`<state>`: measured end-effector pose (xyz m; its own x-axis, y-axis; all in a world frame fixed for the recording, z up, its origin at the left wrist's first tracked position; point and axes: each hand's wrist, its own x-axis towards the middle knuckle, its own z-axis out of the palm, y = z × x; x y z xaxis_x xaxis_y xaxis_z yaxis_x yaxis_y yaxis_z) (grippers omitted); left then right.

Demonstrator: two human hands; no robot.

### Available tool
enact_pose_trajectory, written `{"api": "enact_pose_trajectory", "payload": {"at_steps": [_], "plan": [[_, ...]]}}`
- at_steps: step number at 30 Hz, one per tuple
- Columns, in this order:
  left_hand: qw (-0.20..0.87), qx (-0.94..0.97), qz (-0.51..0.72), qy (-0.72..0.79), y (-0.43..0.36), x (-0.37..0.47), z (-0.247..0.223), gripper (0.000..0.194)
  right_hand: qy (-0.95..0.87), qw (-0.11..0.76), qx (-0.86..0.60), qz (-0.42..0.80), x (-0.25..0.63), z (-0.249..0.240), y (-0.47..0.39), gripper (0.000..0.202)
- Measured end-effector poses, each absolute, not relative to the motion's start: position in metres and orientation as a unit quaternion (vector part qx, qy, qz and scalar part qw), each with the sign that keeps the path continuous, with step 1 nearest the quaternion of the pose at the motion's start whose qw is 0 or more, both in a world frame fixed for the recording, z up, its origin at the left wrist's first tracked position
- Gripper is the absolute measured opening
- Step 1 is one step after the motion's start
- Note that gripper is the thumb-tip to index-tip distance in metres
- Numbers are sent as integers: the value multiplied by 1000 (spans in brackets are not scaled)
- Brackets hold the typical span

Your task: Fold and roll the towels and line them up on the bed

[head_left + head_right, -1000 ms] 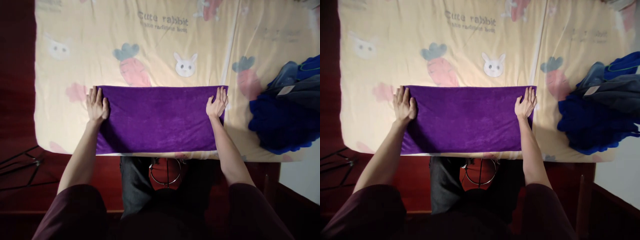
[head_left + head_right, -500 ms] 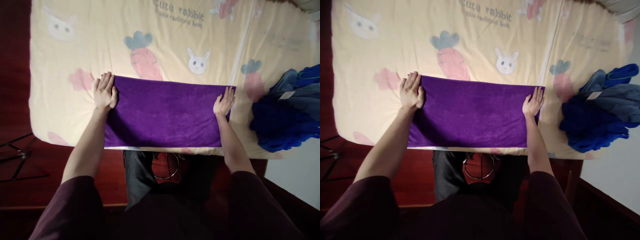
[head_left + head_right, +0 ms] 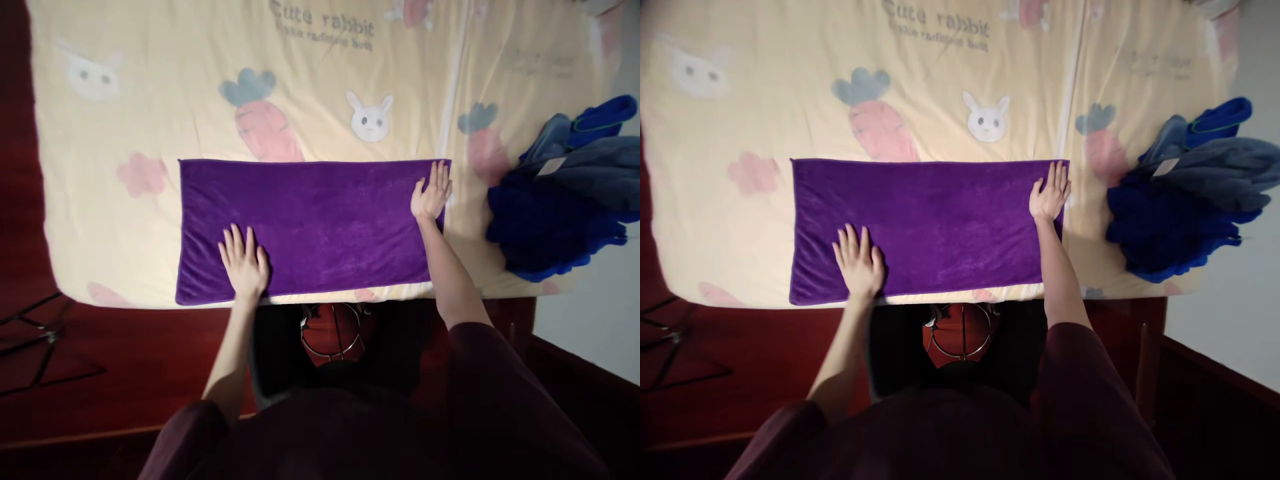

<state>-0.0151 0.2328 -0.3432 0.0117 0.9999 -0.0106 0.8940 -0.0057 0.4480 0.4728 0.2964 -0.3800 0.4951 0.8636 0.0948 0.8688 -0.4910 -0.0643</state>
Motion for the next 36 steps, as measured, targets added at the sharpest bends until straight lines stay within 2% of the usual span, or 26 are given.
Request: {"api": "enact_pose_trajectory", "payload": {"at_steps": [3, 6, 9, 12, 17, 19, 22, 24, 26, 31, 36], "plan": [[159, 675, 148, 705, 189, 2, -349, 61, -506, 45, -861, -23, 476, -380, 299, 55], [153, 677, 152, 704, 187, 5, -351, 63, -509, 66, -858, -21, 478, -376, 298, 56], [157, 680, 161, 698, 194, 3, -350, 62, -505, 164, -846, -49, 474, -367, 268, 57], [153, 681, 174, 694, 193, 2, -350, 62, -536, 241, -808, -50, 467, -361, 196, 58], [140, 693, 177, 685, 190, 0, -355, 62, -591, 138, -793, 51, 473, -362, 72, 55], [145, 697, 166, 683, 191, -1, -354, 63, -574, 153, -802, 68, 480, -364, 49, 56], [167, 698, 147, 681, 177, 0, -347, 64, -509, 245, -823, 55, 488, -365, 38, 54], [181, 702, 149, 672, 145, 3, -341, 64, -458, 290, -840, 39, 488, -362, 33, 47], [187, 716, 165, 652, 94, 7, -338, 64, -436, 297, -848, 43, 485, -358, 26, 39], [256, 782, 121, 556, -43, 22, -346, 54, -387, 266, -871, 145, 478, -347, 17, 26], [361, 810, 16, 461, -78, 37, -358, 41, -334, 209, -899, 190, 476, -334, 23, 20]]}}
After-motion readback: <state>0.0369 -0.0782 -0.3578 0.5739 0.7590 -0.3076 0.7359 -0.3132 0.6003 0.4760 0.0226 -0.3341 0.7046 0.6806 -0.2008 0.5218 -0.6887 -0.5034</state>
